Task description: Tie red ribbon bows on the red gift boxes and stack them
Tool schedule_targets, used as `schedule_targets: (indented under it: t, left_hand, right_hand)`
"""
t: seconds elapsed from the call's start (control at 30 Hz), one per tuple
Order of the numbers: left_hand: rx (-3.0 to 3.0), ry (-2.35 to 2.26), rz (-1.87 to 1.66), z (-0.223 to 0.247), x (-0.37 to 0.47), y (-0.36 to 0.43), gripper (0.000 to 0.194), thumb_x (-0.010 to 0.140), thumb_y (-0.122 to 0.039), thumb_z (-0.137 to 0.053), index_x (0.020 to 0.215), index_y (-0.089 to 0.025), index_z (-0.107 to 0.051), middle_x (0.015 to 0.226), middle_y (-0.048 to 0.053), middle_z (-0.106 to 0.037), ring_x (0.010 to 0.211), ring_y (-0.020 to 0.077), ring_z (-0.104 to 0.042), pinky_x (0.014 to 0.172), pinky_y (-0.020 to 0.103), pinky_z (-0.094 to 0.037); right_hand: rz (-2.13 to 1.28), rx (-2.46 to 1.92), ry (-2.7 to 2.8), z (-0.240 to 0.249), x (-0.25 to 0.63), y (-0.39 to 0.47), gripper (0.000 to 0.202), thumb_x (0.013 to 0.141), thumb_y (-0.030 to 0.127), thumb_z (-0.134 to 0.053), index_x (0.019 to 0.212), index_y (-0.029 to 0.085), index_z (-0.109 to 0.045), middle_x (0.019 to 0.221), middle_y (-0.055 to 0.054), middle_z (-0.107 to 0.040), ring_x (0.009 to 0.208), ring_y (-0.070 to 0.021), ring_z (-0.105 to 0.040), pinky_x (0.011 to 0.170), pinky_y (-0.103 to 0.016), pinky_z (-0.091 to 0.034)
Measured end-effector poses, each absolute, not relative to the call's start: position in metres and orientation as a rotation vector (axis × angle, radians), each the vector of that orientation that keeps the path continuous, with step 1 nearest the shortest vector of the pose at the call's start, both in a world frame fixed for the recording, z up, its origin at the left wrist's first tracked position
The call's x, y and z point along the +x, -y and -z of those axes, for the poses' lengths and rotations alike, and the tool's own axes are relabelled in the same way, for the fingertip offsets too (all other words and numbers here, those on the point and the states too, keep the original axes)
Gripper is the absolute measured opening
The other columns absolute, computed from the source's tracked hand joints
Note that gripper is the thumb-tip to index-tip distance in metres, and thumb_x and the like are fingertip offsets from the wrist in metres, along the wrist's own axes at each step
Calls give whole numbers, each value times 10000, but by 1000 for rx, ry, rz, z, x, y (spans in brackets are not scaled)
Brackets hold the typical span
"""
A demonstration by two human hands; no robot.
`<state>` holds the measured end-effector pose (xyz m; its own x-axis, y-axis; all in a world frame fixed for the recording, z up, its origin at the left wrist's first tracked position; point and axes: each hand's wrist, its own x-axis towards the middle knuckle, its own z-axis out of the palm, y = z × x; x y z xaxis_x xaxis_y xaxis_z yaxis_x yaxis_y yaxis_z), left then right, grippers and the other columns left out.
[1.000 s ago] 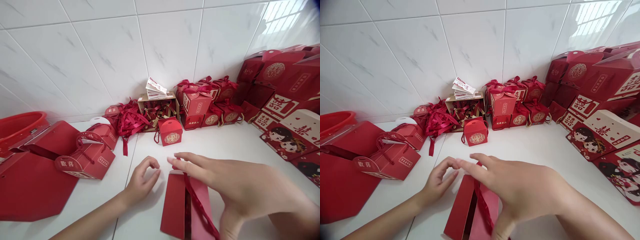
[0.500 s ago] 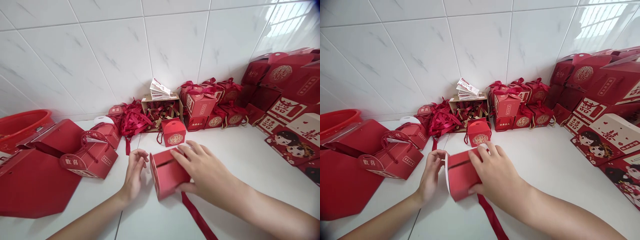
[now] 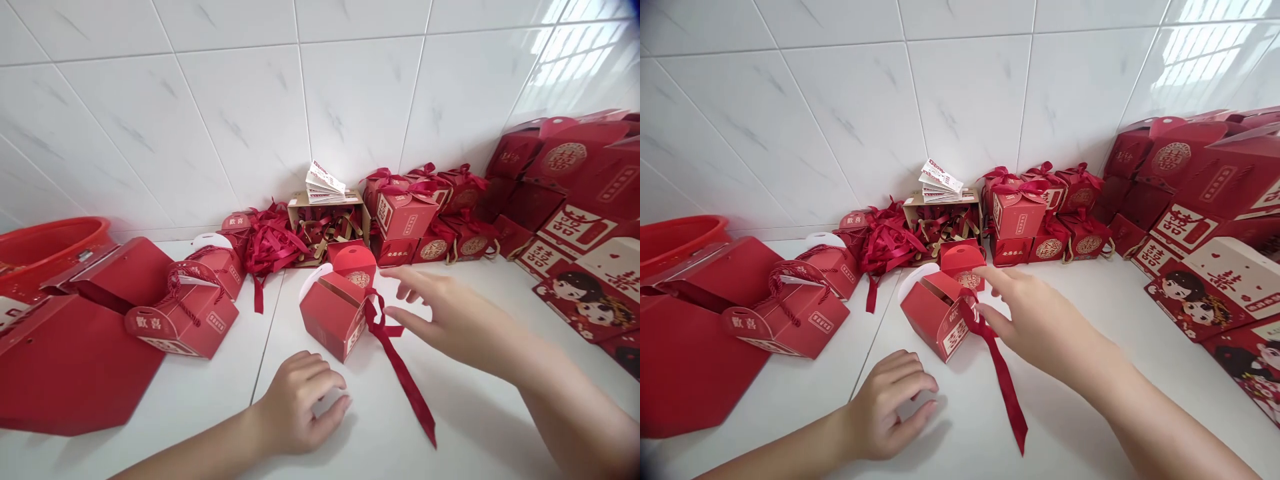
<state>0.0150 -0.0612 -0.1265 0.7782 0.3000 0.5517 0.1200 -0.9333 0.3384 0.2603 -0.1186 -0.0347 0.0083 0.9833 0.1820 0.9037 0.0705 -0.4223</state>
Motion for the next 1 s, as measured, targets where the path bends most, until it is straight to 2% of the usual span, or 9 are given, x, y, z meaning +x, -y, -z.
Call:
schedule_targets:
  t: [0.13, 0.27, 0.33, 0.47, 0.6, 0.73, 0.83, 0.9, 1.0]
  left_hand:
    - [2723, -393, -898, 133, 18, 56, 96, 817, -178, -508, 769, -185, -590, 533, -16, -497, 488, 116, -418, 505, 262, -342]
    - [2754, -352, -916, 131, 17, 54, 124, 818, -147, -487, 750, -185, -584, 538, -8, -515, 505, 120, -424, 510, 264, -346]
    - [2764, -325, -907, 130, 17, 55, 120, 814, -141, -486, 754, -185, -580, 540, -6, -522, 511, 123, -426, 511, 265, -344]
    - [2763, -309, -898, 134, 17, 55, 115, 811, -134, -483, 762, -188, -571, 544, -6, -529, 510, 124, -428, 511, 264, -347]
    - [2764, -319, -857, 137, 20, 55, 126, 817, -137, -471, 760, -190, -570, 529, -12, -510, 490, 119, -417, 500, 262, -351]
    - [2749, -305, -893, 133, 19, 53, 101, 799, -117, -489, 810, -192, -556, 538, -4, -514, 514, 134, -435, 491, 264, -372]
    - [2777, -195, -1050, 135, 14, 51, 268, 777, -123, -501, 1039, -157, -548, 633, 47, -601, 608, 182, -524, 547, 310, -465]
    - [2854, -42, -1137, 143, 10, 50, 354, 789, -153, -501, 1141, -145, -529, 688, 75, -651, 674, 221, -589, 613, 368, -517]
    - [2928, 116, -1235, 154, 7, 51, 283, 818, -141, -490, 1076, -222, -572, 627, 33, -657, 655, 219, -634, 596, 361, -536]
  right_hand:
    - [-381, -2060, 1982, 43, 264, 113, 481, 848, 536, -542, 1186, 193, -555, 1069, -93, -628, 915, -272, -599, 728, -380, -467]
    - [-411, -1860, 2083, 38, 267, 108, 143, 839, 311, -554, 885, 202, -635, 942, -40, -648, 819, -204, -594, 687, -313, -441]
    - [-459, -1704, 2030, 26, 274, 111, 98, 839, 236, -528, 817, 205, -619, 876, -14, -649, 790, -167, -592, 712, -286, -447]
    - [-570, -1519, 1810, 12, 287, 122, 172, 878, 359, -543, 824, 198, -573, 885, -22, -647, 862, -163, -605, 794, -266, -474]
    - [-551, -1862, 1934, 33, 280, 111, 366, 780, 545, -618, 887, 194, -620, 922, -61, -644, 818, -213, -602, 712, -317, -478]
    - [-627, -1955, 2093, 52, 273, 93, 220, 793, 382, -593, 879, 206, -693, 970, -63, -645, 850, -226, -586, 731, -338, -455]
    - [-632, -1796, 2005, 39, 284, 93, 154, 822, 270, -530, 801, 194, -662, 921, -36, -651, 812, -182, -577, 740, -309, -448]
    - [-720, -1662, 1892, 24, 295, 100, 168, 851, 301, -520, 805, 183, -630, 918, -36, -654, 833, -177, -581, 756, -298, -453]
    - [-829, -1502, 1680, 11, 304, 107, 298, 877, 449, -515, 787, 168, -563, 889, -55, -648, 820, -176, -585, 697, -274, -458]
